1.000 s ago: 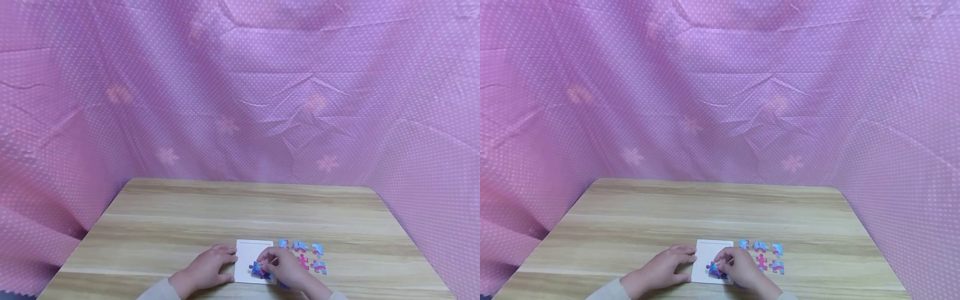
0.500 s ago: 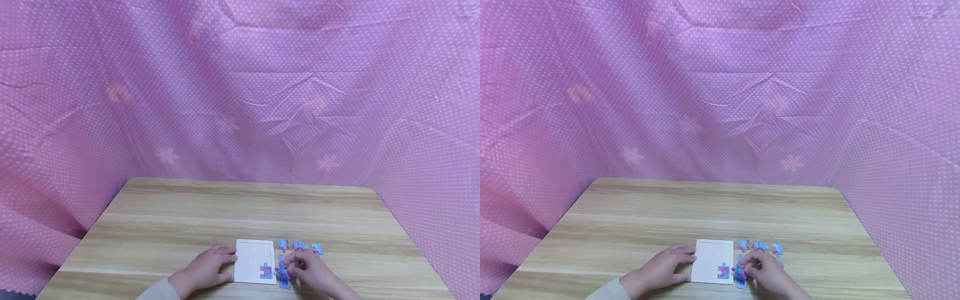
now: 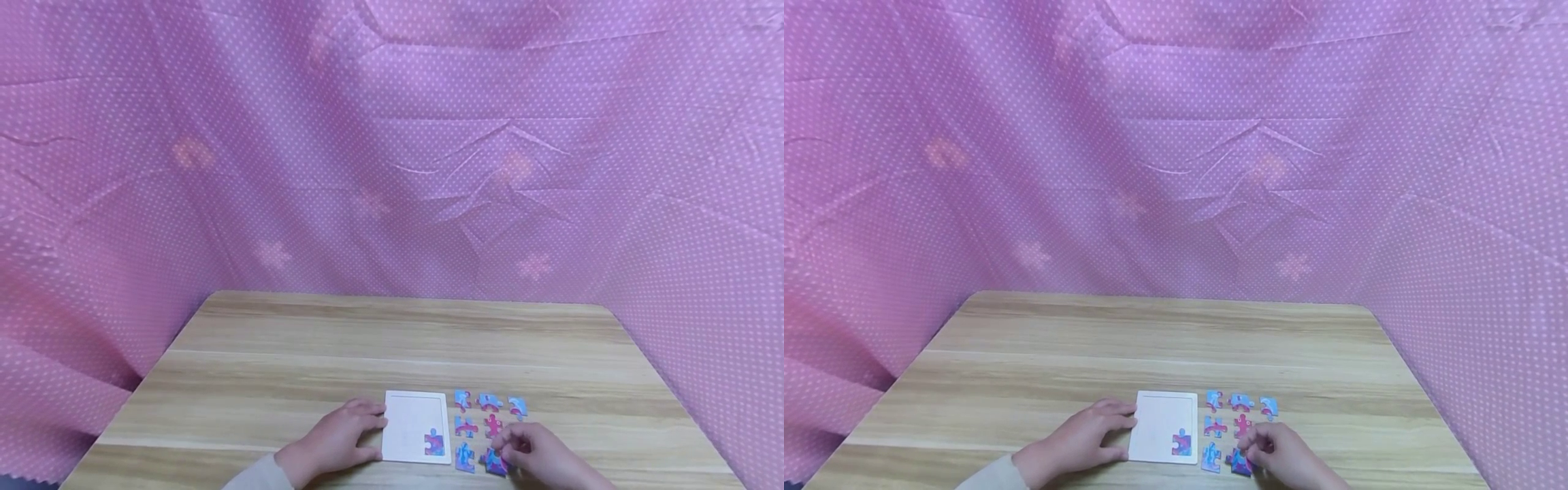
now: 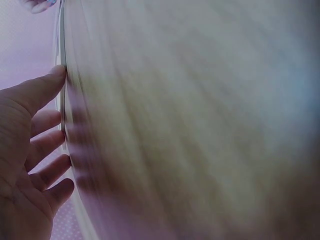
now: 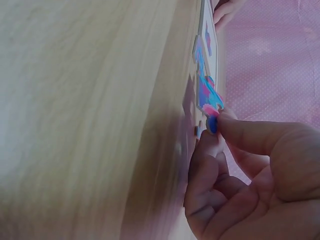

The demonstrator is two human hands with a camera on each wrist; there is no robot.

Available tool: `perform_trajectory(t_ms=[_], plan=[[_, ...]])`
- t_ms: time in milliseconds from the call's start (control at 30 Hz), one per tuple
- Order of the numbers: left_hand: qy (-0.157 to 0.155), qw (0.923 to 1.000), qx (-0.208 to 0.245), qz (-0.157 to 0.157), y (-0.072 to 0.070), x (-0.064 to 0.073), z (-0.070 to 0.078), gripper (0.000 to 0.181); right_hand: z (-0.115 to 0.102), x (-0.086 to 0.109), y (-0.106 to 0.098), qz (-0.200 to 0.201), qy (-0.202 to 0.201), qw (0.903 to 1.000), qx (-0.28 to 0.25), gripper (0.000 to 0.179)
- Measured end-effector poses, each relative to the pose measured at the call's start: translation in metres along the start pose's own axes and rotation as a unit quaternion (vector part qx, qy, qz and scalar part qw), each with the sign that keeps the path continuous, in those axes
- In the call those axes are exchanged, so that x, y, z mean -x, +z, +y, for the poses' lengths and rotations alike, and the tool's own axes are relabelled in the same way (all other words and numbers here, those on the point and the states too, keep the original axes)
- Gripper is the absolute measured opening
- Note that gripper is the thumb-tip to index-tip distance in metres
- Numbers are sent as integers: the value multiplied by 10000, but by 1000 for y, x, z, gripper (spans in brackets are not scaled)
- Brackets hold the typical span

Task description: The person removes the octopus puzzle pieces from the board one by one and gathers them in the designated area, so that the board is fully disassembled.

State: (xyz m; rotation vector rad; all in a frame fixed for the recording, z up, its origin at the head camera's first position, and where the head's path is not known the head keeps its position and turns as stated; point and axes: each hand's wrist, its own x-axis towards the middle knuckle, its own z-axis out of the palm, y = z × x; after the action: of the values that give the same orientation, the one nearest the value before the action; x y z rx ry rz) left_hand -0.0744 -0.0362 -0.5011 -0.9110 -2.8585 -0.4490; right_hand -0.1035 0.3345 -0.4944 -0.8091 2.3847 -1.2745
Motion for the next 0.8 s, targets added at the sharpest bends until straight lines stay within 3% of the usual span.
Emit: perform_trajectory(t_ms=[167, 433, 800], plan=[[-5, 10000, 8, 2, 0, 0, 0, 47, 1, 2, -2, -96, 169, 9998, -28, 8], [13, 10000, -18, 2, 1, 0, -2, 47, 2, -1, 0, 255, 458, 9981, 337, 7], [42, 10000, -6, -9, -1, 0, -1, 47, 4, -2, 2, 370, 597, 9968, 391, 9]])
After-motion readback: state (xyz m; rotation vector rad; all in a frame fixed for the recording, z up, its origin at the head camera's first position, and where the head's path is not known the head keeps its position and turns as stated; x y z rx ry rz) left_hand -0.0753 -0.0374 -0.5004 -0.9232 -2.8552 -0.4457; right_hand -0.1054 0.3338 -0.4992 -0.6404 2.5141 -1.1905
